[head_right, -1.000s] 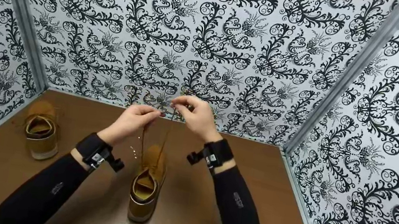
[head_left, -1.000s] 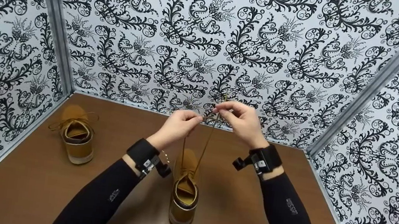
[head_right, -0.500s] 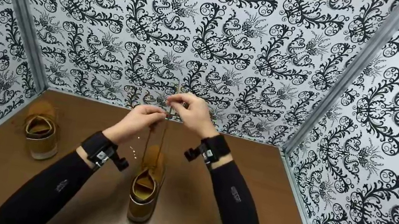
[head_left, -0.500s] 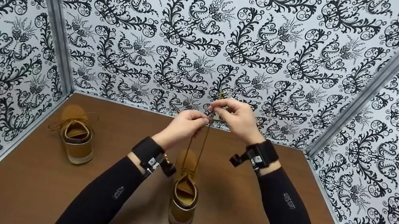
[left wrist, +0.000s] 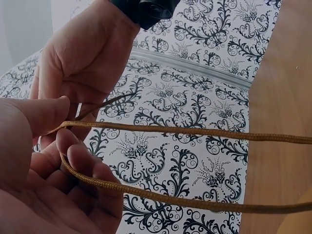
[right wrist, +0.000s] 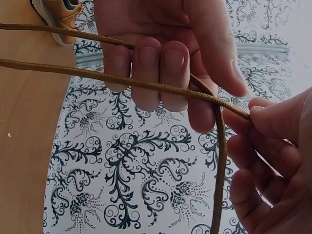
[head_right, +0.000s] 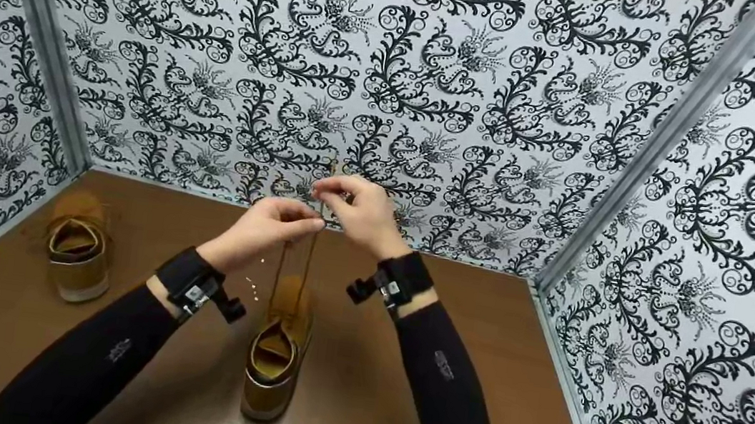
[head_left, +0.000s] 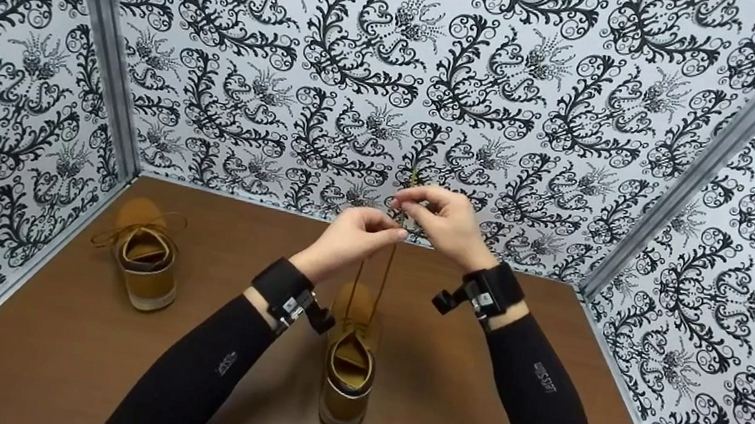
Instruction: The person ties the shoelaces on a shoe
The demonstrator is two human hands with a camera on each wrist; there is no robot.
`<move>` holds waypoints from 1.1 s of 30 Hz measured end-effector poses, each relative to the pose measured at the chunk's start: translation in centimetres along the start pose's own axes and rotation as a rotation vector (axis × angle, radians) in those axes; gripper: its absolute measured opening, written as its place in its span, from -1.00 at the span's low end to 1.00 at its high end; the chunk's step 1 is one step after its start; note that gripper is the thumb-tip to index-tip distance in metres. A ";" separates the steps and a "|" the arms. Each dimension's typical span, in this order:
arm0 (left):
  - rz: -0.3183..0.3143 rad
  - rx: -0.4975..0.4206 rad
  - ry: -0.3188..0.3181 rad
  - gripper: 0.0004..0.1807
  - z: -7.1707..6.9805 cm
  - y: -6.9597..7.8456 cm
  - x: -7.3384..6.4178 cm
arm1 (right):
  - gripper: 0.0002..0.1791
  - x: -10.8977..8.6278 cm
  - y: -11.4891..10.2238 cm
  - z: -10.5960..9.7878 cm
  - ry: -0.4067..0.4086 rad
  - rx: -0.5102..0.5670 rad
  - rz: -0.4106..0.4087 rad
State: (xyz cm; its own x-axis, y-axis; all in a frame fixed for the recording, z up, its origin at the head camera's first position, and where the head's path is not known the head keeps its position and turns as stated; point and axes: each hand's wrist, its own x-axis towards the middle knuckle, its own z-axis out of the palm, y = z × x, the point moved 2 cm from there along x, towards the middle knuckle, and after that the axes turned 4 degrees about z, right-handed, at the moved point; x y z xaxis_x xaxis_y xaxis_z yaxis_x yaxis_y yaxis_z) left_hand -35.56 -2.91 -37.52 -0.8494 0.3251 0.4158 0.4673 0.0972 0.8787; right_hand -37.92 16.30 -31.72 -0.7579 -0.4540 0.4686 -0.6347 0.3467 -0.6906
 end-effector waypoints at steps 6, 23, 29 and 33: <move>0.005 -0.021 0.018 -0.79 -0.2 -0.2 -0.1 | -0.74 -0.1 0.3 -0.3 0.004 0.025 0.029; -0.063 0.007 0.125 -0.81 -0.6 -0.6 0.0 | -0.82 -2.0 2.6 -1.7 -0.186 -0.247 0.129; -0.057 0.046 0.112 -0.81 -0.7 -0.8 0.0 | -0.85 -1.9 2.5 -1.9 -0.112 -0.327 0.098; -0.048 0.056 0.099 -0.76 -0.8 -1.0 0.0 | -0.86 -2.0 2.5 -2.3 -0.059 -0.308 0.117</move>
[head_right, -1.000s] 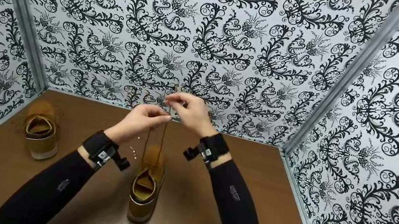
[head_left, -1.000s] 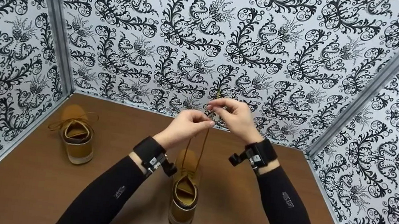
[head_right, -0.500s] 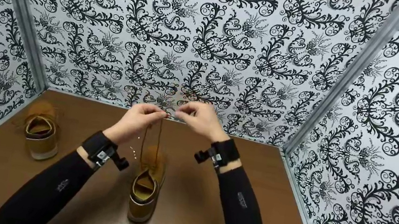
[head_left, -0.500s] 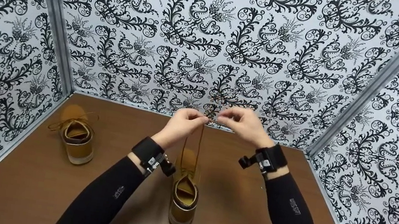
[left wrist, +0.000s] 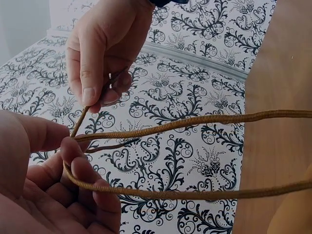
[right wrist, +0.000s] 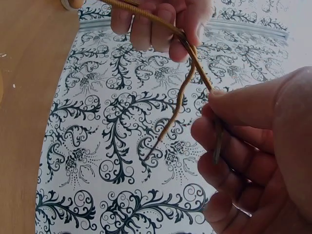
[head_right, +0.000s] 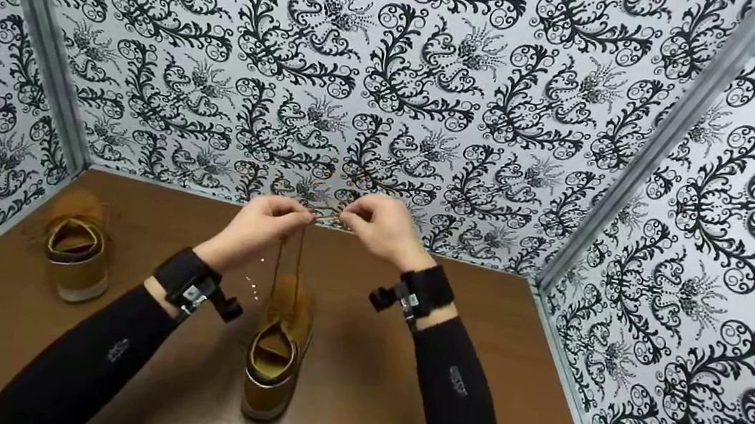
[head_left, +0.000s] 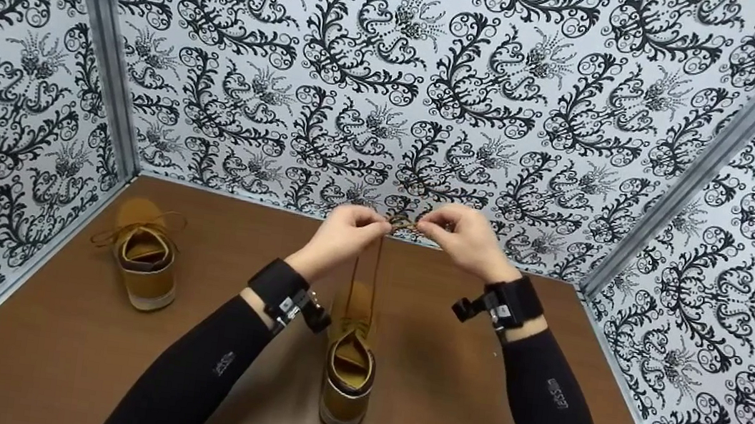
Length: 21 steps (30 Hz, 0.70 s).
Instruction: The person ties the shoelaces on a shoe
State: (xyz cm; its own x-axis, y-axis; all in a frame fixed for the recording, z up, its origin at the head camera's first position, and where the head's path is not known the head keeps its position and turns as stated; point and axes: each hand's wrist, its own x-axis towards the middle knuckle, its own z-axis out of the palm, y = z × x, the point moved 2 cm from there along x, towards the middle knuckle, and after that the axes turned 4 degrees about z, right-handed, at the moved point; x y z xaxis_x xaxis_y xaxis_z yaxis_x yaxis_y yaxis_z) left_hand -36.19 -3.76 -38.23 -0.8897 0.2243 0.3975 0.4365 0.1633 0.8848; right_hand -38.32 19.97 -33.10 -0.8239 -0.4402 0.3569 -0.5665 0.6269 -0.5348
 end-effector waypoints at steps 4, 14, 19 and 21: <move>-0.014 -0.035 -0.003 -0.76 0.2 -0.2 0.1 | -0.86 -0.2 0.2 -0.2 0.018 0.023 0.045; -0.029 -0.089 0.008 -0.84 0.1 -0.9 0.3 | -0.86 -0.8 0.0 -0.5 0.012 0.004 0.049; -0.026 -0.095 0.013 -0.81 0.0 -1.5 0.5 | -0.87 -1.2 -0.3 -0.2 -0.050 -0.015 0.060; -0.029 -0.096 0.017 -0.80 -0.1 -1.7 0.5 | -0.87 -1.5 -0.5 0.1 -0.087 -0.008 0.072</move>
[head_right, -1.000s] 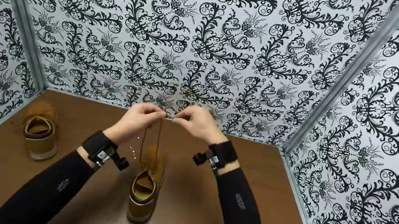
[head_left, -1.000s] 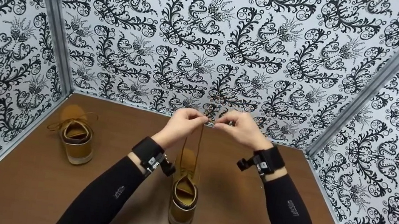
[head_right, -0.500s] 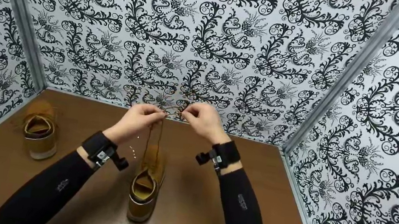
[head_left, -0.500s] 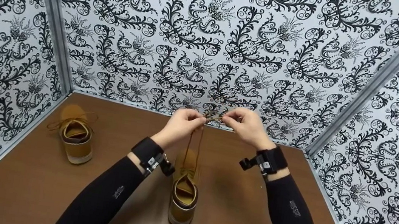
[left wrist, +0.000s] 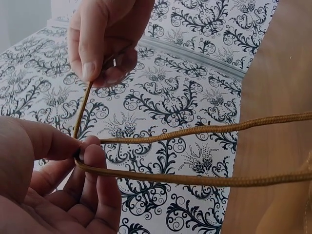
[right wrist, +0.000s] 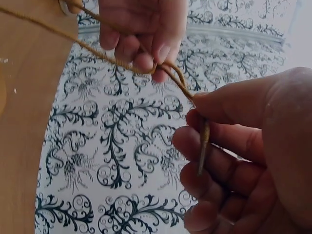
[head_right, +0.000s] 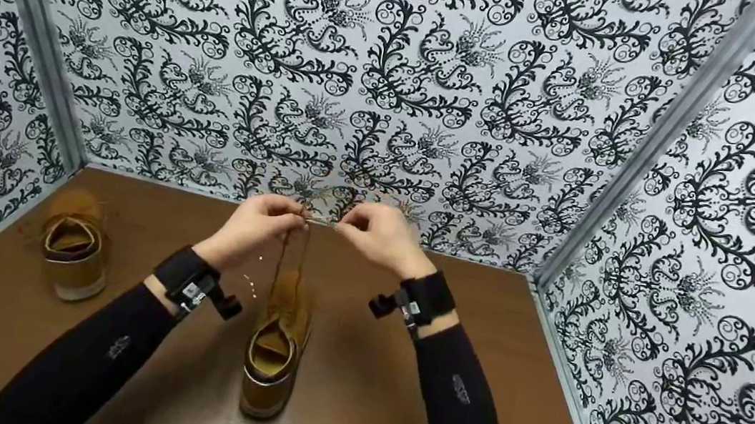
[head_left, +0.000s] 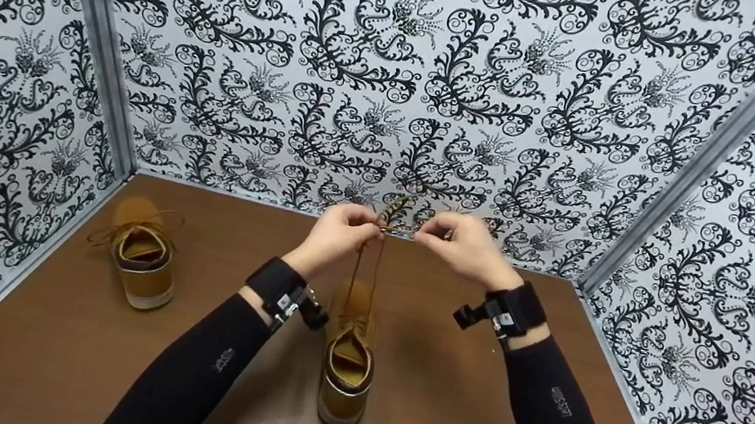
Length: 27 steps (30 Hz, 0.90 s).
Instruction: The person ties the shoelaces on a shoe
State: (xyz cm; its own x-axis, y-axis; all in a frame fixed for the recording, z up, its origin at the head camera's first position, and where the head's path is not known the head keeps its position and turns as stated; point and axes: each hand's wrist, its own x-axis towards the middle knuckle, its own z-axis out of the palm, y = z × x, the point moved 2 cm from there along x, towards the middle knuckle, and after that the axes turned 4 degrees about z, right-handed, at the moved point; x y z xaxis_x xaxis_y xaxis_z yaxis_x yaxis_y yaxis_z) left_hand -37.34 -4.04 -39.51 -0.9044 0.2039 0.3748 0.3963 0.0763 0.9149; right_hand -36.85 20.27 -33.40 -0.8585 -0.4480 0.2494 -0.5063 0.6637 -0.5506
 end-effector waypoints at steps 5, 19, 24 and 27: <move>-0.038 -0.076 -0.002 -0.80 -0.3 -0.3 0.0 | -0.84 -0.4 -0.6 0.8 -0.072 0.034 0.022; -0.137 -0.252 -0.040 -0.81 -0.6 -0.9 -0.1 | -0.75 -1.7 -0.9 4.3 -0.227 0.059 0.019; -0.133 -0.282 -0.044 -0.79 -0.7 -1.0 -0.1 | -0.83 -1.4 0.3 4.4 -0.208 0.060 0.071; -0.118 -0.293 -0.051 -0.82 -0.6 -1.0 -0.2 | -0.85 -1.1 1.1 4.6 -0.185 0.070 0.095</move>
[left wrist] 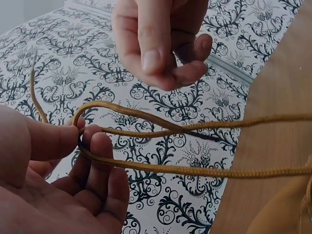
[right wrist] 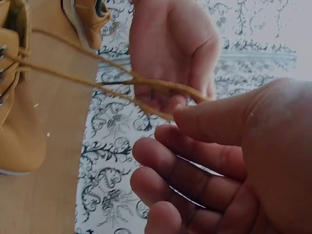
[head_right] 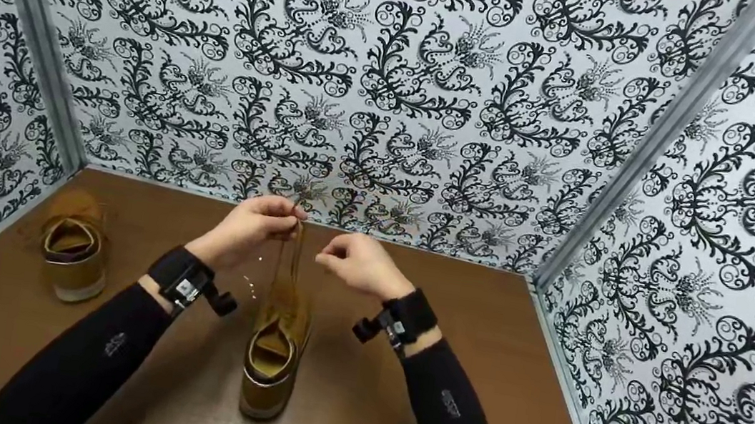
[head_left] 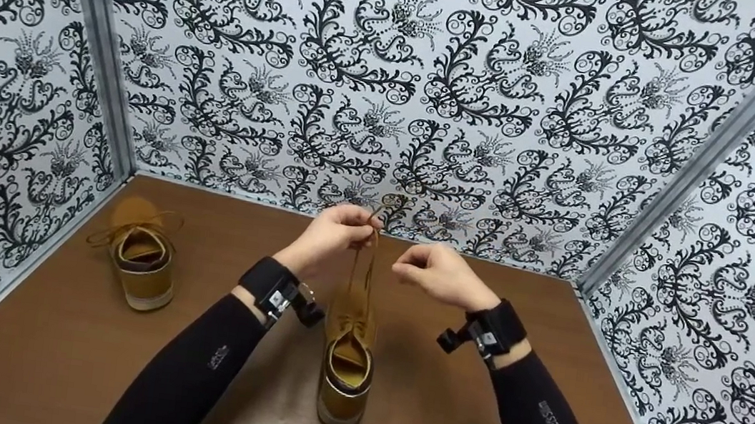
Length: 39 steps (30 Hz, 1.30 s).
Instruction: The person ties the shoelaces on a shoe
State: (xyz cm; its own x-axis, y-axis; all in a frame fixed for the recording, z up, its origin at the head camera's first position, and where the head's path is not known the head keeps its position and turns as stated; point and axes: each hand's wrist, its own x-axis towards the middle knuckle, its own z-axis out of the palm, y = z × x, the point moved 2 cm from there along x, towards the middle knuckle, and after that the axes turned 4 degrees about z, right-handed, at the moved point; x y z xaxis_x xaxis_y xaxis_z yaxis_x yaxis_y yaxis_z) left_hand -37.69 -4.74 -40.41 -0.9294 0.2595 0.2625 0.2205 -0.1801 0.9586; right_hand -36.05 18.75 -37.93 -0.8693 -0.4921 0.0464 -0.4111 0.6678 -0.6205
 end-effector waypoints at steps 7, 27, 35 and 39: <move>0.087 0.059 -0.033 -0.82 0.0 -0.4 -0.1 | -0.82 0.9 1.8 0.8 0.025 -0.013 0.019; 0.160 0.305 -0.009 -0.74 0.1 -0.1 -0.4 | -0.61 2.7 2.6 4.5 0.009 -0.069 -0.004; 0.163 0.267 -0.009 -0.75 0.1 -0.4 -0.3 | -0.80 2.8 2.4 4.7 0.038 0.032 -0.085; 0.182 0.222 -0.021 -0.79 0.2 -0.4 -0.2 | -0.86 2.6 2.4 4.1 0.098 0.039 -0.114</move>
State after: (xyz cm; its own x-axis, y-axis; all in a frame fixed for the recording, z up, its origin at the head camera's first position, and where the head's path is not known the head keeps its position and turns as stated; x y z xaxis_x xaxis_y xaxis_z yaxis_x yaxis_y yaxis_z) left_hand -37.52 -4.59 -40.79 -0.8630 0.2616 0.4322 0.4444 -0.0139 0.8957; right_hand -38.16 16.84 -42.52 -0.8412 -0.5050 0.1935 -0.4992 0.5875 -0.6370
